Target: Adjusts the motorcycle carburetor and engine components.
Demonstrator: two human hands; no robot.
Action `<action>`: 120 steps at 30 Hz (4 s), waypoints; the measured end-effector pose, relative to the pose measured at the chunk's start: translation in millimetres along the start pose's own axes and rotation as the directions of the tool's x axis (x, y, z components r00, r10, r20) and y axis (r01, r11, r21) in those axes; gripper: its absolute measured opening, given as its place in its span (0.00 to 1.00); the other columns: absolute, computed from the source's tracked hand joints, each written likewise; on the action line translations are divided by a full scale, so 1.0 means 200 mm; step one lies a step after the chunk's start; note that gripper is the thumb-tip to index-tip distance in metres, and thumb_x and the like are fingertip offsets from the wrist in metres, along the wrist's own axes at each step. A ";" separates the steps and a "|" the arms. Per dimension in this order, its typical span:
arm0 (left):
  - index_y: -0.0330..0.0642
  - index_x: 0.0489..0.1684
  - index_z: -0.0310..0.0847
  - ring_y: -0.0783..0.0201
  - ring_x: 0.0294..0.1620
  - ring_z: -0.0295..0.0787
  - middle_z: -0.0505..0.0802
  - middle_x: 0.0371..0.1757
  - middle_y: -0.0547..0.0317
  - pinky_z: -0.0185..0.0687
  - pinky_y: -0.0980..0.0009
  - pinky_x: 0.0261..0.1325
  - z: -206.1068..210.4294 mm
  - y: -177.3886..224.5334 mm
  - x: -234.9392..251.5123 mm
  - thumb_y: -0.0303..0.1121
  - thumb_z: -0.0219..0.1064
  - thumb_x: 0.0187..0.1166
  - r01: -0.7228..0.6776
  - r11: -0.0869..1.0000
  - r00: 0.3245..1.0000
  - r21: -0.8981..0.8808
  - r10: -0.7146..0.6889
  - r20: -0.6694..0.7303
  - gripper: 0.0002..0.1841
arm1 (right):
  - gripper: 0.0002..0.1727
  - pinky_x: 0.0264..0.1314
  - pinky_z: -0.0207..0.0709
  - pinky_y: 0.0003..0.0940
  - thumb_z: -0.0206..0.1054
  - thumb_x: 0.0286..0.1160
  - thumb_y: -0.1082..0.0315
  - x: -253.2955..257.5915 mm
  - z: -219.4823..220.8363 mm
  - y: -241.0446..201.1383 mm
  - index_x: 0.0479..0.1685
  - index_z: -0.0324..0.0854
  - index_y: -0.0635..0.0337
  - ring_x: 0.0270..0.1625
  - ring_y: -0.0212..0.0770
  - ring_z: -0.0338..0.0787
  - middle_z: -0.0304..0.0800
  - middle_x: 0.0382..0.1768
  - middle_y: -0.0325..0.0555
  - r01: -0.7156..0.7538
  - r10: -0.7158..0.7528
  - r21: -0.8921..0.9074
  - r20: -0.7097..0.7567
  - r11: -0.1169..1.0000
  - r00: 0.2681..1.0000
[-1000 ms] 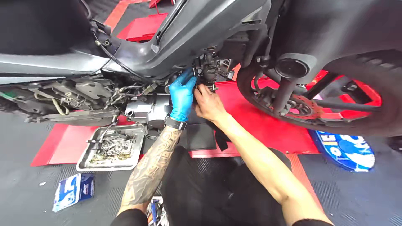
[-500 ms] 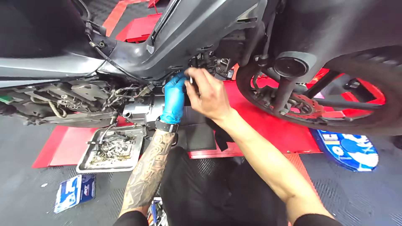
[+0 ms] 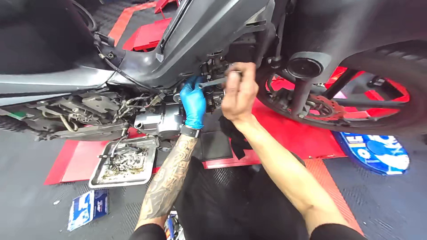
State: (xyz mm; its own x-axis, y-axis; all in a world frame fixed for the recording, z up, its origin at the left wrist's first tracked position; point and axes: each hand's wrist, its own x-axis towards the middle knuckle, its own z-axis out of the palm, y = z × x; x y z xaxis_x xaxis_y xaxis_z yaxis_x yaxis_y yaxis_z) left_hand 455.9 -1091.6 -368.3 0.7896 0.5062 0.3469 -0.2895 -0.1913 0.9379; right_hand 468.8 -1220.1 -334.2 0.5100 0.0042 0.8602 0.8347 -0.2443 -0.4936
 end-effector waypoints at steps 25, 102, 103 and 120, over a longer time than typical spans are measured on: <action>0.37 0.46 0.89 0.61 0.36 0.93 0.95 0.39 0.53 0.91 0.61 0.37 0.18 0.17 0.11 0.40 0.70 0.84 0.345 0.937 0.898 0.051 -0.314 -0.307 0.13 | 0.30 0.56 0.83 0.52 0.71 0.68 0.33 0.00 0.09 0.51 0.47 0.93 0.51 0.47 0.41 0.94 0.96 0.40 0.43 -0.429 0.464 -0.183 0.250 0.885 0.850; 0.51 0.25 0.67 0.69 0.11 0.61 0.68 0.16 0.68 0.64 0.72 0.15 0.18 0.09 0.18 0.43 0.41 0.96 0.277 0.947 0.960 0.162 -0.265 -0.092 0.21 | 0.48 0.55 0.84 0.57 0.78 0.38 0.24 0.06 0.10 0.47 0.59 0.89 0.49 0.58 0.49 0.91 0.94 0.53 0.46 -0.540 0.637 -0.364 0.244 0.759 0.731; 0.52 0.24 0.64 0.70 0.11 0.59 0.65 0.14 0.69 0.62 0.73 0.14 0.19 0.09 0.18 0.43 0.41 0.96 0.292 0.947 0.956 0.131 -0.284 -0.077 0.21 | 0.47 0.55 0.83 0.57 0.78 0.38 0.25 0.07 0.09 0.46 0.59 0.89 0.50 0.59 0.50 0.91 0.93 0.53 0.47 -0.530 0.642 -0.392 0.250 0.752 0.725; 0.54 0.19 0.59 0.70 0.08 0.56 0.61 0.11 0.70 0.58 0.74 0.12 0.23 0.07 0.17 0.43 0.41 0.96 0.281 0.959 0.953 0.019 -0.277 -0.120 0.23 | 0.41 0.35 0.82 0.53 0.74 0.43 0.25 -0.03 0.22 0.56 0.46 0.93 0.51 0.36 0.45 0.94 0.95 0.32 0.41 -0.384 0.417 -0.311 0.045 0.869 0.908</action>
State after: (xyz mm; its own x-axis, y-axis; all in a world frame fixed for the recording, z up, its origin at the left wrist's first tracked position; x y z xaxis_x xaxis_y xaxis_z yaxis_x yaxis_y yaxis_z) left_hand 503.7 -1114.8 -342.8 0.7678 0.6366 0.0715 -0.0456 -0.0571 0.9973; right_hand 568.8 -1205.0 -399.8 0.8204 -0.0547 0.5692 0.4649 -0.5158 -0.7196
